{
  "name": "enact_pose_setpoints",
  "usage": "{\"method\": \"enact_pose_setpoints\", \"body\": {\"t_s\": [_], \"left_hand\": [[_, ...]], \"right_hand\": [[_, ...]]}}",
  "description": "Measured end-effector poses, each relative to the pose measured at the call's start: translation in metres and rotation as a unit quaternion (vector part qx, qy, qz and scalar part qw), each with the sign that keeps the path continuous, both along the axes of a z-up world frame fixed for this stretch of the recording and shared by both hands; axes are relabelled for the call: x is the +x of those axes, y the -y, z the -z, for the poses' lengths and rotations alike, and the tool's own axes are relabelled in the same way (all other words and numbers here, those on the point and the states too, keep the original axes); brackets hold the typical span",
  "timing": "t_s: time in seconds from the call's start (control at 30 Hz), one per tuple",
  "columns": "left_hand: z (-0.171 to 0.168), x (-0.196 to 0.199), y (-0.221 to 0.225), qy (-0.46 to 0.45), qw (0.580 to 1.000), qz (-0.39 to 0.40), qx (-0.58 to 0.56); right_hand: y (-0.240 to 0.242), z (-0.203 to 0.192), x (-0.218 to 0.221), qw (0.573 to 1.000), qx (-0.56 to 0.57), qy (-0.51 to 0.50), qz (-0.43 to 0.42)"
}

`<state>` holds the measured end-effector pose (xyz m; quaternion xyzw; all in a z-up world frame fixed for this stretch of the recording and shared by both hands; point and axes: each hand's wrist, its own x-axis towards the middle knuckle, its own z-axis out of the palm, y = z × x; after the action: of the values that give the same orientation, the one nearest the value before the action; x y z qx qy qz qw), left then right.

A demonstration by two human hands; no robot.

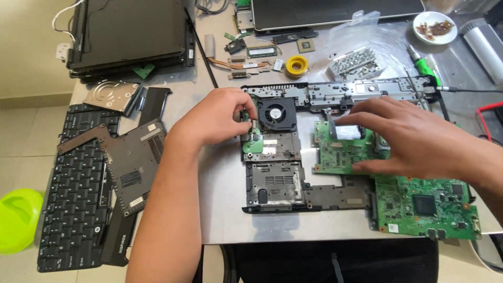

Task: Installing a cooling fan and motherboard into a laptop chassis and securing them with screws.

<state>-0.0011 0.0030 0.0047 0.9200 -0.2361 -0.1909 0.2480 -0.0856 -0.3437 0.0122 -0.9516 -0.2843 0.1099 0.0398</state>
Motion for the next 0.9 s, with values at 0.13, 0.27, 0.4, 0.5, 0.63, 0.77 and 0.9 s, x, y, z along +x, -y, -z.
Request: {"method": "enact_pose_setpoints", "body": {"t_s": [0.13, 0.27, 0.4, 0.5, 0.63, 0.77, 0.9], "left_hand": [[0.002, -0.001, 0.004, 0.019, 0.999, 0.006, -0.031], [0.007, -0.002, 0.008, 0.067, 0.994, 0.004, -0.085], [0.017, 0.002, 0.009, 0.101, 0.987, 0.033, -0.121], [0.013, 0.001, 0.009, 0.095, 0.983, 0.043, -0.153], [0.011, 0.001, 0.007, 0.067, 0.983, 0.02, -0.17], [0.007, -0.002, 0.003, 0.058, 0.983, 0.027, -0.172], [0.001, -0.004, 0.004, 0.054, 0.985, 0.025, -0.161]], "right_hand": [[0.006, 0.012, -0.018, 0.996, 0.023, -0.055, 0.062], [0.003, 0.023, -0.026, 0.995, 0.078, 0.057, -0.01], [0.004, 0.035, -0.023, 0.989, 0.077, 0.107, -0.062], [0.007, 0.037, -0.019, 0.988, 0.084, 0.102, -0.084], [0.012, 0.037, -0.011, 0.988, 0.076, 0.101, -0.094], [0.008, 0.027, -0.005, 0.99, 0.069, 0.087, -0.091], [-0.011, 0.011, -0.004, 0.984, 0.083, 0.109, -0.112]]}}
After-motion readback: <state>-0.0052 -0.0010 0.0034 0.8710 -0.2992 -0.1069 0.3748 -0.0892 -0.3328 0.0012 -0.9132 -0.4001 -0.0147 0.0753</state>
